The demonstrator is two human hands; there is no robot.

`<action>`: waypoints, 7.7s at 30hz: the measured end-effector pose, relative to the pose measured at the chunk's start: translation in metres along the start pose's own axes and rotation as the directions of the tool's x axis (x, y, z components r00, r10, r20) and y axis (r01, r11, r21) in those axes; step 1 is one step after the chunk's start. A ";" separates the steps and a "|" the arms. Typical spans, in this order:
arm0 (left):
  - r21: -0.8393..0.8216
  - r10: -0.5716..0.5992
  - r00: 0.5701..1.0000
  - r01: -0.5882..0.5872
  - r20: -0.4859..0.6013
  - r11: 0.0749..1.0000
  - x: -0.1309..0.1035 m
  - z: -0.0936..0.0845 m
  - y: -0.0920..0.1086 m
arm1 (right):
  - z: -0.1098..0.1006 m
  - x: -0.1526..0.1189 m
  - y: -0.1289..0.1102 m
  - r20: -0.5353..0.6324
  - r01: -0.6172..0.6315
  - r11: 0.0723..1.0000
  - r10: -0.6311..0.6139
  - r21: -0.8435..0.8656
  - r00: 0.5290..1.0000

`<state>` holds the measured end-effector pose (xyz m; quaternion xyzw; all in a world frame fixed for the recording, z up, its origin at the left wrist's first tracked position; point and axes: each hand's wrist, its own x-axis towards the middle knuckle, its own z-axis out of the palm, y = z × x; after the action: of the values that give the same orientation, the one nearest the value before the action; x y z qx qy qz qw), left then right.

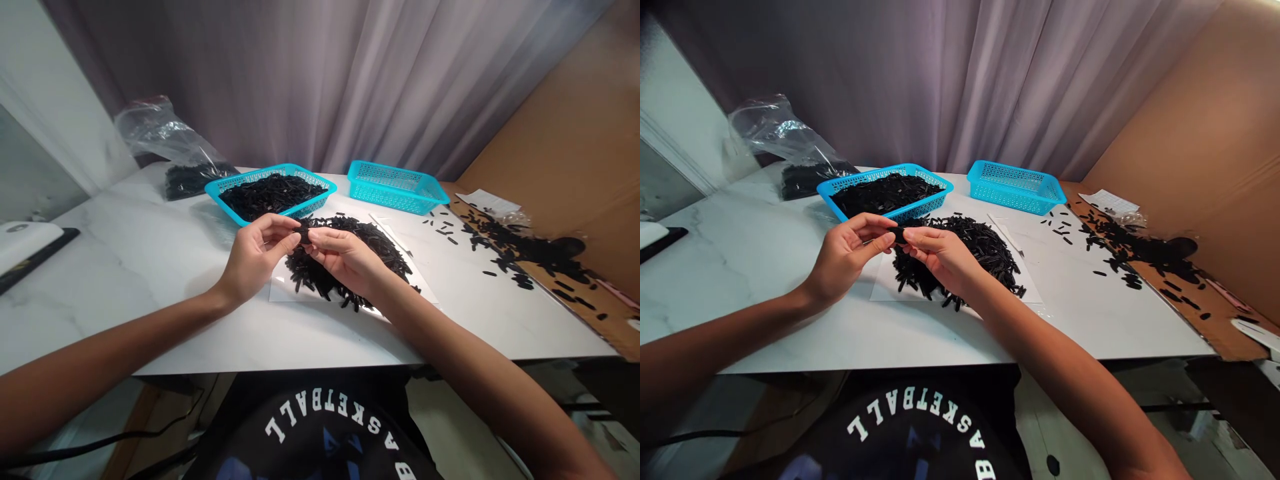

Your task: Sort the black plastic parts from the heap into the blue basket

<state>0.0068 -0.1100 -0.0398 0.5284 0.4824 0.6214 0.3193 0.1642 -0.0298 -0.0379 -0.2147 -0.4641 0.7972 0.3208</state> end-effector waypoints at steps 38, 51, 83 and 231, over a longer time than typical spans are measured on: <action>-0.095 -0.056 0.993 0.046 -0.102 0.994 0.002 -0.001 0.005 | 0.011 -0.010 0.002 -0.077 0.389 0.823 -0.458 -0.415 0.886; -0.098 -0.075 0.993 0.066 -0.095 0.993 0.001 0.000 0.004 | 0.008 -0.007 0.003 -0.078 0.355 0.858 -0.410 -0.371 0.909; 0.100 0.054 0.989 -0.041 -0.134 0.994 0.021 -0.016 0.002 | 0.007 -0.007 0.004 0.005 0.355 0.772 -0.415 -0.528 0.910; 0.558 0.784 0.559 -0.754 0.269 0.347 0.051 -0.021 -0.021 | -0.007 0.013 -0.009 0.002 0.092 0.991 -0.092 -0.099 0.996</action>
<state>-0.0280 -0.0627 -0.0412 0.7497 0.3585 0.5137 -0.2133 0.1621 -0.0131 -0.0343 -0.2098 -0.5122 0.7571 0.3469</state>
